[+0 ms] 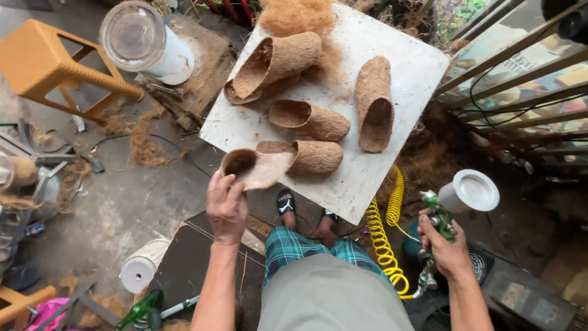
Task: The person uses a spray gun to apply a white coating to several brown coco fiber items on a white table. They rotate each item to cover all sides, then place them in a black basket before retrieving another item to continue spraying.
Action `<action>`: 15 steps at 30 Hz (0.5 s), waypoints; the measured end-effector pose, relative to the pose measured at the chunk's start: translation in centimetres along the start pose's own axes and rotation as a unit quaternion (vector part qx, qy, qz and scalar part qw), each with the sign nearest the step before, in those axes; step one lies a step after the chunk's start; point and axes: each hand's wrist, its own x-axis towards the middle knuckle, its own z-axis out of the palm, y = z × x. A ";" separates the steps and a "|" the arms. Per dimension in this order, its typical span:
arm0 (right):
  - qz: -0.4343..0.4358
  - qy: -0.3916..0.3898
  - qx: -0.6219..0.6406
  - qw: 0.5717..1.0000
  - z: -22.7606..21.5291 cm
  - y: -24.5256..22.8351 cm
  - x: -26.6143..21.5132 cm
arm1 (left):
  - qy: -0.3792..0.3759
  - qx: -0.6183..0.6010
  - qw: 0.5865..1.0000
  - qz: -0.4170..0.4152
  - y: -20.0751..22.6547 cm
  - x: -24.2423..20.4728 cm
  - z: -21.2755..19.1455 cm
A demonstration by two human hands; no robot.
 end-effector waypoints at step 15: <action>-0.265 0.163 0.129 0.942 -1.1 -13.1 4.1 | 0.056 -0.057 0.996 0.050 -13.4 -7.2 5.0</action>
